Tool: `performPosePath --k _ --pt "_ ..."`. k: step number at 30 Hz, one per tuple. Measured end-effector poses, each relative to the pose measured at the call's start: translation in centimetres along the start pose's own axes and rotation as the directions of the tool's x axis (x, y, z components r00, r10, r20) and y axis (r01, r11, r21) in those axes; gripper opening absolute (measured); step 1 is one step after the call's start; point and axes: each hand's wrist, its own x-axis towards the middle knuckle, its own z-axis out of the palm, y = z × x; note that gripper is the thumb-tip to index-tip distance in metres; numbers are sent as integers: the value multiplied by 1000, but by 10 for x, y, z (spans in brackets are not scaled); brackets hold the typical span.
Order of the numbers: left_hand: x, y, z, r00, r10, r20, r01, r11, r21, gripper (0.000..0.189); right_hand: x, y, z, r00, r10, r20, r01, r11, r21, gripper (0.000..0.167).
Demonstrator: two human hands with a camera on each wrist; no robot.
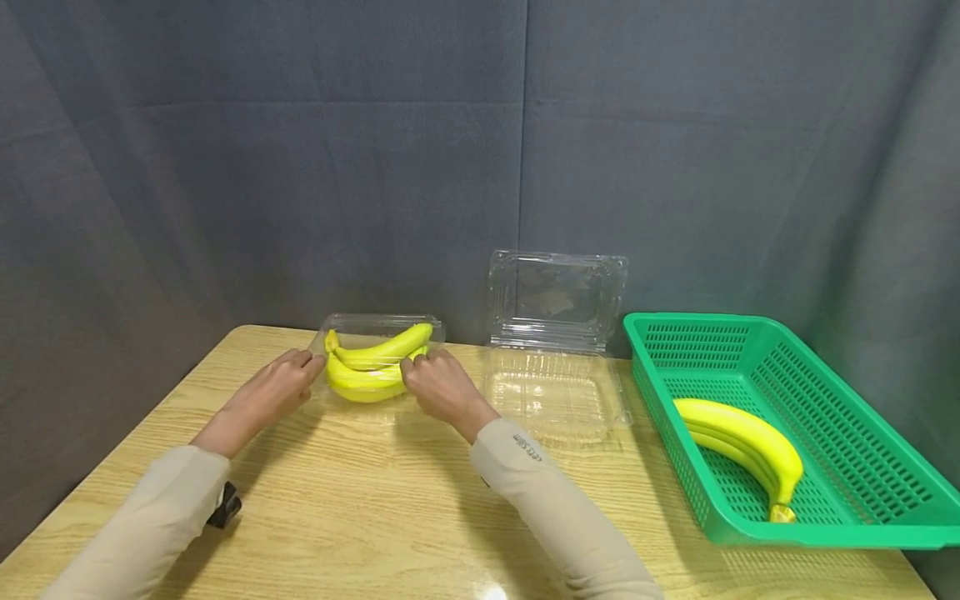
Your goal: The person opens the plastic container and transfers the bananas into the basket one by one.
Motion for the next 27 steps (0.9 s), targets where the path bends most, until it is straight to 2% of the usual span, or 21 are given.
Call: performPosePath --k 15,27 --pt "-2 1 0 999 -5 35 4 1000 15 33 -4 1 -3 999 25 -22 -24 999 45 13" --pt "-1 6 -3 992 -101 77 104 994 -43 29 -7 3 -9 997 60 -42 -57 995 77 16"
